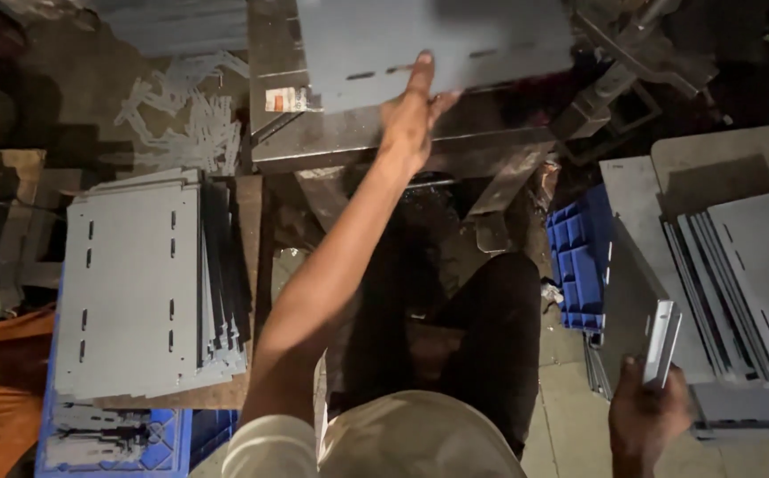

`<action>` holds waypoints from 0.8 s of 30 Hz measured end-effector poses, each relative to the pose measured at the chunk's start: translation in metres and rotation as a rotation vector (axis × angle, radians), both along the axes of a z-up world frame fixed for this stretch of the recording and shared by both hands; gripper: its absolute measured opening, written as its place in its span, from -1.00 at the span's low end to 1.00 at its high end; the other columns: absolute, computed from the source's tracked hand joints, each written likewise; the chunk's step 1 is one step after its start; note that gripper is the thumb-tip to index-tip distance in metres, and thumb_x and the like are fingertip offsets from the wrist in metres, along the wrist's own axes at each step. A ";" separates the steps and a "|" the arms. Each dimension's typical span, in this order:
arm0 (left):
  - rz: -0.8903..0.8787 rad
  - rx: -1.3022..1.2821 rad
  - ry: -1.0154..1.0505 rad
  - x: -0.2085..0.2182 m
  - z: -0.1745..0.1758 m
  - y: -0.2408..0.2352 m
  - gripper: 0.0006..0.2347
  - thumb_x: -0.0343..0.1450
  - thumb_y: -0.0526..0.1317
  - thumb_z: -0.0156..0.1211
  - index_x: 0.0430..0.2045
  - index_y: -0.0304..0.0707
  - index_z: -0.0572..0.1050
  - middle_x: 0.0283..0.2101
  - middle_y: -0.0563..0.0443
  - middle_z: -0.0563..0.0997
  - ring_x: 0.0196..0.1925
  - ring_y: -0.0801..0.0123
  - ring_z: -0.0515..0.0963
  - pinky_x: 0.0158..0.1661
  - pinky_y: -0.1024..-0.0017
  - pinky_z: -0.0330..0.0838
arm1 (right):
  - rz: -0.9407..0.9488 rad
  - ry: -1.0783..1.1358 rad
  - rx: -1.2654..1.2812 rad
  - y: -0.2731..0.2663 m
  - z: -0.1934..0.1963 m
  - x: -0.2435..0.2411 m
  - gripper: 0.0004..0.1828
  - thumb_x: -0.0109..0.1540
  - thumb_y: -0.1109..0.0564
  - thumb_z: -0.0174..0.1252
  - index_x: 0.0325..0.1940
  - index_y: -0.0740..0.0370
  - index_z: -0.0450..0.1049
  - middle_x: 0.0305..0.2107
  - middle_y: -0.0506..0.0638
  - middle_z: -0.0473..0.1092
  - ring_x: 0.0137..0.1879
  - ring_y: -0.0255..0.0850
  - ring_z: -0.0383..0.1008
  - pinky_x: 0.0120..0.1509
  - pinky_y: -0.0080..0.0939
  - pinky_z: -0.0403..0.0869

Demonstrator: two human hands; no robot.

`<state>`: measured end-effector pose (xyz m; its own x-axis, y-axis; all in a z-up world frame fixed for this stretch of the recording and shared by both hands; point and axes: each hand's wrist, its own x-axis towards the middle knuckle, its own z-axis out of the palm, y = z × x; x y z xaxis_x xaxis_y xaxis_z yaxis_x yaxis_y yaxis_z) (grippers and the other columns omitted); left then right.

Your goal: The recorder is operating a manual industrial press to stamp or bend rectangular metal sheets.

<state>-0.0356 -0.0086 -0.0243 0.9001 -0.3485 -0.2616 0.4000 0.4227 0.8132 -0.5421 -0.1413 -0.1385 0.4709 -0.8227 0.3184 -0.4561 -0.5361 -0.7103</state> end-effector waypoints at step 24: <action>0.458 1.473 -2.025 0.062 0.010 0.036 -0.72 0.36 -0.18 0.21 -0.12 -0.34 0.53 -0.26 -0.11 0.67 -0.22 0.26 0.69 -0.14 0.29 0.54 | 0.014 0.043 0.026 0.033 -0.004 0.018 -0.67 0.33 0.13 0.37 -0.29 0.33 0.34 -0.56 0.04 0.25 -0.47 -0.24 0.18 -0.39 -0.18 0.20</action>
